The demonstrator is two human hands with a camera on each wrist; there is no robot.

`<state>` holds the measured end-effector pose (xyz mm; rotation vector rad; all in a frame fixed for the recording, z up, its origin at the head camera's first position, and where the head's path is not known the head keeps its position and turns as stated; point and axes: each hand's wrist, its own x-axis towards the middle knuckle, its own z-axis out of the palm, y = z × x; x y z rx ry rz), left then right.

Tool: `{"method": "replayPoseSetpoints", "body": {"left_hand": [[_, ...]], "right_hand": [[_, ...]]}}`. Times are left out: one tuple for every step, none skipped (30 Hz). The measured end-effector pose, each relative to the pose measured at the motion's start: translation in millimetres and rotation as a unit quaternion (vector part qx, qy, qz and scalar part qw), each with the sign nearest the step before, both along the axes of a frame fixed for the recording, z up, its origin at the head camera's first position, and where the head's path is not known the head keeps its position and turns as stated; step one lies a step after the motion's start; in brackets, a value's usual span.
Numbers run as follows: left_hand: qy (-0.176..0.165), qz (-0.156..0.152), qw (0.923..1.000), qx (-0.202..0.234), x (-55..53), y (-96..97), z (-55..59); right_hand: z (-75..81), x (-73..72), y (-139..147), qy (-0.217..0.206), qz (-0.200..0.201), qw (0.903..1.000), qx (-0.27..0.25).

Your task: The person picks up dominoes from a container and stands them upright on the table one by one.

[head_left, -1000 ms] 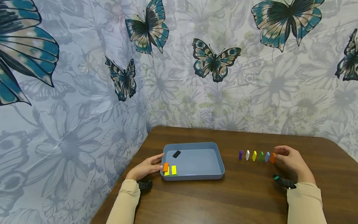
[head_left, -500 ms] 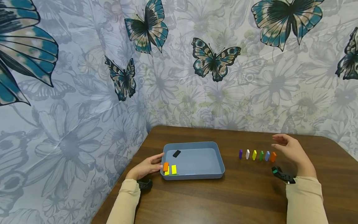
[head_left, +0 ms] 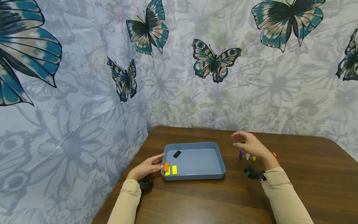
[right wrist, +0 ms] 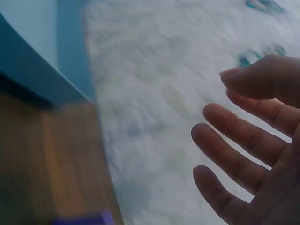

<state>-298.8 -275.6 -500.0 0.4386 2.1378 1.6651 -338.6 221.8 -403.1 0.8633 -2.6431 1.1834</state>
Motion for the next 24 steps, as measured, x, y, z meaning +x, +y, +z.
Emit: {"method": "replayPoseSetpoints", "body": {"left_hand": [[0.001, 0.000, 1.0000, -0.003, 0.2, -1.2, -0.1], [0.001, -0.001, 1.0000, -0.006, 0.6, -2.2, -0.1], [0.002, -0.002, 1.0000, -0.008, 0.7, -3.1, -0.3], [0.004, -0.003, 1.0000, -0.009, 0.7, -3.9, -0.5], [0.006, -0.003, 0.9999, -0.010, 1.0, -4.5, -0.4], [0.005, -0.003, 0.9999, -0.011, 1.1, -4.8, -0.2], [0.005, -0.002, 0.9999, -0.011, 1.4, -5.1, 0.3], [0.005, 0.000, 0.9999, -0.010, 1.6, -5.2, 0.6], [0.007, 0.002, 0.9999, -0.008, 1.8, -5.3, 0.8], [0.008, 0.003, 0.9999, -0.007, 2.1, -5.1, 1.1], [0.009, 0.003, 0.9999, -0.006, 2.2, -4.9, 1.1], [0.009, 0.003, 0.9999, -0.006, 2.3, -4.4, 1.2], [0.010, 0.003, 0.9999, -0.006, 2.4, -4.0, 0.9], [0.009, 0.003, 0.9999, -0.006, 2.6, -3.5, 0.4], [0.008, 0.002, 0.9999, -0.006, 3.0, -2.8, 0.1], [0.008, 0.002, 0.9999, -0.007, 3.4, -2.4, -0.4], [0.008, 0.004, 0.9999, -0.008, 3.8, -2.0, -0.8], [0.008, 0.006, 0.9999, -0.008, 4.2, -1.9, -1.0], [0.007, 0.007, 0.9999, -0.008, 4.0, -1.0, -1.3], [0.007, 0.007, 0.9999, -0.009, 3.9, -0.4, -1.6], [0.008, 0.009, 0.9999, -0.009, 3.8, 0.0, -1.7], [0.008, 0.010, 0.9999, -0.010, 3.5, 0.1, -2.0], [0.007, 0.010, 0.9999, -0.011, 3.3, 0.2, -2.3], [0.006, 0.011, 0.9999, -0.012, 3.4, 0.2, -2.5]], "right_hand": [[-0.8, -2.8, -10.2, -0.006, 0.016, 0.9998, 0.003], [-1.5, -5.6, -20.1, -0.011, 0.034, 0.9994, 0.004], [-1.9, -8.3, -29.6, -0.016, 0.051, 0.9985, 0.004], [-1.8, -10.6, -39.0, -0.022, 0.068, 0.9974, 0.003], [-1.4, -12.7, -48.2, -0.028, 0.084, 0.9960, 0.003], [-1.0, -14.5, -57.0, -0.036, 0.096, 0.9948, 0.004], [-0.4, -16.8, -65.6, -0.042, 0.109, 0.9931, 0.005], [0.2, -19.1, -73.9, -0.049, 0.120, 0.9915, 0.008], [1.1, -21.3, -81.9, -0.059, 0.127, 0.9901, 0.011], [1.6, -23.6, -89.4, -0.074, 0.135, 0.9881, 0.010], [2.2, -26.1, -96.5, -0.090, 0.140, 0.9860, 0.008], [2.2, -29.5, -103.1, -0.096, 0.146, 0.9845, 0.013], [2.2, -32.4, -109.4, -0.103, 0.151, 0.9829, 0.017], [1.9, -35.2, -115.4, -0.111, 0.156, 0.9813, 0.021], [1.8, -37.9, -121.2, -0.118, 0.160, 0.9798, 0.024], [1.0, -40.9, -126.8, -0.120, 0.165, 0.9786, 0.027], [0.5, -43.4, -132.4, -0.122, 0.169, 0.9776, 0.030], [0.0, -45.8, -137.8, -0.119, 0.172, 0.9773, 0.037], [-1.3, -48.0, -142.1, -0.125, 0.173, 0.9762, 0.037], [-2.6, -50.5, -146.5, -0.132, 0.177, 0.9748, 0.034], [-3.9, -52.6, -150.9, -0.137, 0.179, 0.9737, 0.033], [-5.5, -55.0, -155.2, -0.140, 0.184, 0.9724, 0.032], [-6.8, -56.8, -159.4, -0.146, 0.188, 0.9708, 0.030], [-8.3, -58.6, -163.7, -0.150, 0.192, 0.9693, 0.031]]}}
